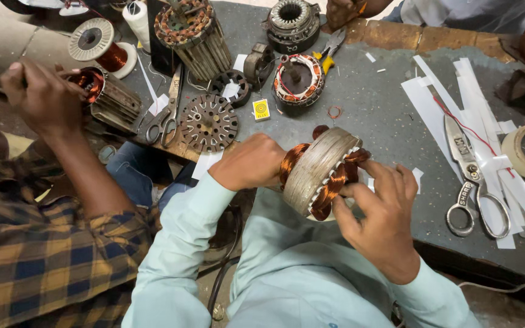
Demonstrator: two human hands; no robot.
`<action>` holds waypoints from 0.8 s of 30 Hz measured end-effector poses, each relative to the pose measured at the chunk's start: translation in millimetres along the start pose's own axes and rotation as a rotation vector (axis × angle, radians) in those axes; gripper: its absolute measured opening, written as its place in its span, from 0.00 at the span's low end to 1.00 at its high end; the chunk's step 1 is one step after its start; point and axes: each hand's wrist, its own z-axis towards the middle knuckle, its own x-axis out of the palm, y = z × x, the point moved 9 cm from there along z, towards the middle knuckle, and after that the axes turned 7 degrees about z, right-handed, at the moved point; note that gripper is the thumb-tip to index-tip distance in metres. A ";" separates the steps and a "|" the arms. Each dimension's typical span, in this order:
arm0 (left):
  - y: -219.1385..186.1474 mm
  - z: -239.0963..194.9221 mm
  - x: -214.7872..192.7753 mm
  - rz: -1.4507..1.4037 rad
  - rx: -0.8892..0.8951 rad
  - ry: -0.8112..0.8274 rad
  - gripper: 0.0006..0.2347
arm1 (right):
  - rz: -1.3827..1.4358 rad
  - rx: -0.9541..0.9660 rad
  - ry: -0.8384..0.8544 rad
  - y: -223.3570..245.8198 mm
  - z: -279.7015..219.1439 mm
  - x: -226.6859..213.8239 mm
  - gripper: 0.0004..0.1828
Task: The person winds copper wire around a motor stator, inserts white insulating paper between coils, and uses a screwdriver to adjust the windings. They also cut strips of white paper with scissors and place them into the stator slots.
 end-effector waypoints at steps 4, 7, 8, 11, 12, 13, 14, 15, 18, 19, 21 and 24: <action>-3.8 -8.2 -3.9 0.016 -0.038 -0.032 0.06 | 0.242 0.135 0.033 -23.2 -4.5 0.4 0.11; -12.2 -14.0 -11.8 -0.026 -0.026 -0.106 0.06 | 0.390 0.255 0.014 -32.9 -11.0 7.3 0.11; -13.0 -15.4 -12.8 0.039 -0.036 -0.111 0.07 | 0.414 0.280 -0.002 -34.7 -12.2 7.8 0.10; -10.5 -17.8 -14.2 0.080 -0.077 -0.135 0.07 | 0.253 0.090 0.017 -16.9 -8.9 2.8 0.11; -7.8 -17.5 -15.2 0.069 -0.092 -0.145 0.06 | 0.195 0.043 0.027 -12.4 -7.4 0.6 0.12; -5.6 -14.6 -10.7 -0.084 -0.084 -0.107 0.05 | 0.134 -0.002 0.035 -8.5 -6.0 -2.7 0.12; -3.7 -10.6 -6.2 -0.238 -0.075 -0.068 0.04 | 0.074 -0.046 0.043 -3.6 -4.6 -4.6 0.13; -2.1 -5.4 -1.9 -0.392 -0.063 -0.029 0.03 | 0.063 -0.055 0.043 -1.8 -2.7 -6.8 0.12; -0.7 9.9 20.9 -0.463 -0.061 0.184 0.04 | 0.019 -0.066 0.040 4.9 2.4 -8.7 0.10; -0.3 12.8 19.6 -0.425 -0.048 0.155 0.06 | 0.000 -0.061 0.039 7.1 3.4 -7.3 0.10; -1.7 14.5 16.9 -0.347 -0.021 0.099 0.08 | -0.017 -0.050 0.034 10.0 4.8 -4.3 0.10; -5.2 11.8 10.8 -0.216 0.010 0.010 0.07 | 0.000 -0.032 0.021 8.6 5.2 -2.1 0.10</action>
